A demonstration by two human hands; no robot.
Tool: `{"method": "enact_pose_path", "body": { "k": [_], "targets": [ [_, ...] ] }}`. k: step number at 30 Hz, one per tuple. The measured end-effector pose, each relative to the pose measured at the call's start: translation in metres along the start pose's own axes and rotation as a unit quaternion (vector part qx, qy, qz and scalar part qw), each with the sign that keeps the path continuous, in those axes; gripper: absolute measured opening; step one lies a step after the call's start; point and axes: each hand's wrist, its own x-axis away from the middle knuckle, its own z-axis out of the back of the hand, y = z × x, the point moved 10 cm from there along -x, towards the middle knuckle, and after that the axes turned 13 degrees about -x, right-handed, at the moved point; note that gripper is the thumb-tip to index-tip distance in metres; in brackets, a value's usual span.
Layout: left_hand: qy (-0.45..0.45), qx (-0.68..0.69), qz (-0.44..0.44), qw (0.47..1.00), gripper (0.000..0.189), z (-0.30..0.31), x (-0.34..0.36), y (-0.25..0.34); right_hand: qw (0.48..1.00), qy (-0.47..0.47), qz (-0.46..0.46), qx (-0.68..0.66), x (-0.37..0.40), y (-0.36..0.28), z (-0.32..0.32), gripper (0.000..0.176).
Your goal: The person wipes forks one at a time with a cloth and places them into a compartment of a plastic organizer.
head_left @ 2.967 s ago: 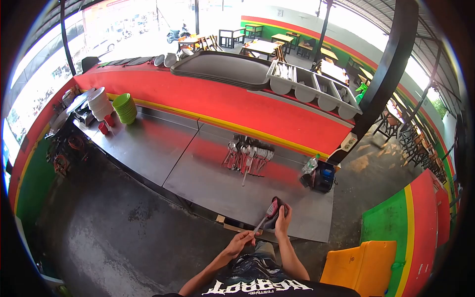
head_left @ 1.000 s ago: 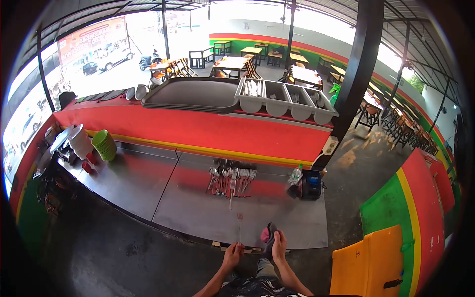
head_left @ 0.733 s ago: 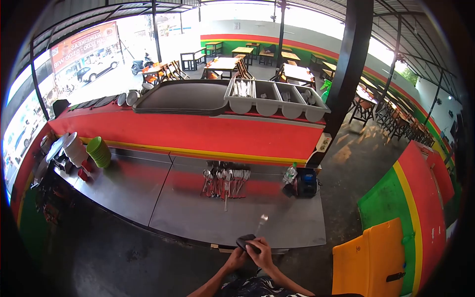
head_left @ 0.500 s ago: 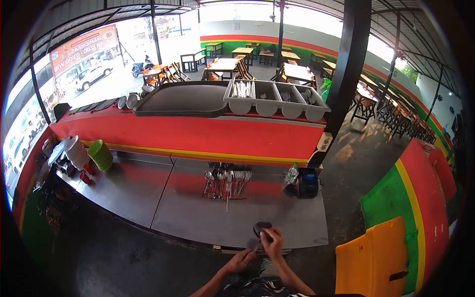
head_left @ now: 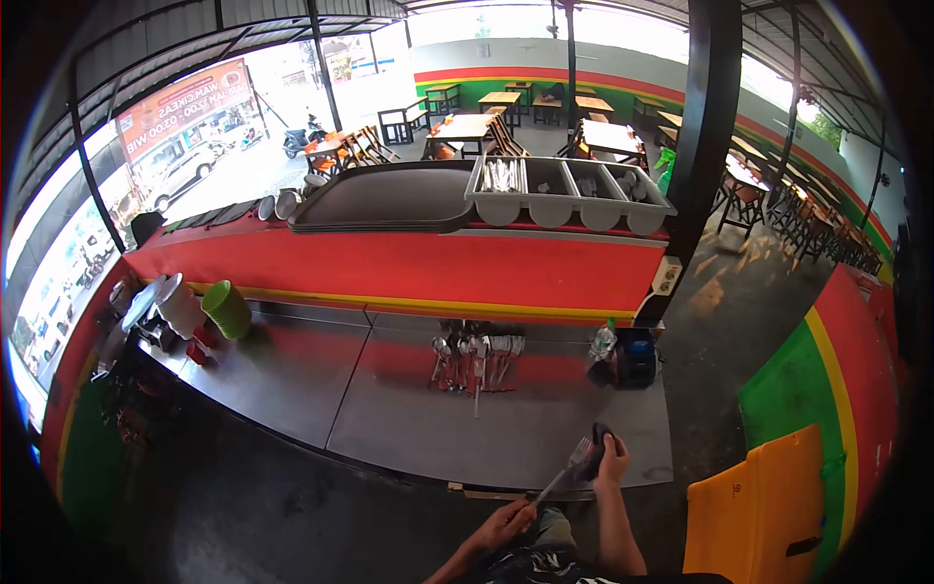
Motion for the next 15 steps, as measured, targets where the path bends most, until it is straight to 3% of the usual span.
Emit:
{"method": "enact_pose_path", "body": {
  "k": [3,6,7,9,11,13,15],
  "targets": [
    [0.042,0.013,0.01,0.999,0.029,0.003,-0.006,-0.003,1.0,-0.006,0.014,-0.01,0.023,-0.016,0.0,0.025],
    [0.096,0.006,0.065,0.993,0.031,0.015,-0.01,-0.013,0.983,-0.03,0.166,0.072,0.049,-0.025,0.0,0.024],
    [0.113,-0.003,0.091,0.989,0.031,0.02,-0.012,-0.018,0.982,-0.06,0.17,0.062,0.076,-0.038,-0.019,0.021],
    [0.15,0.012,0.064,0.986,0.032,0.026,-0.018,-0.017,0.962,-0.184,0.155,0.127,0.115,-0.041,-0.05,0.018],
    [0.171,-0.011,0.052,0.984,0.028,0.036,-0.023,-0.015,0.891,-0.351,0.209,0.198,0.166,-0.06,-0.096,0.017],
    [0.192,-0.205,-0.168,0.945,0.026,0.04,-0.029,0.054,0.842,-0.438,0.243,0.198,0.2,-0.057,-0.115,0.018],
    [0.188,-0.252,-0.28,0.907,0.025,0.034,-0.024,0.089,0.818,-0.469,0.275,0.187,0.217,-0.058,-0.117,0.02]
  ]
}}
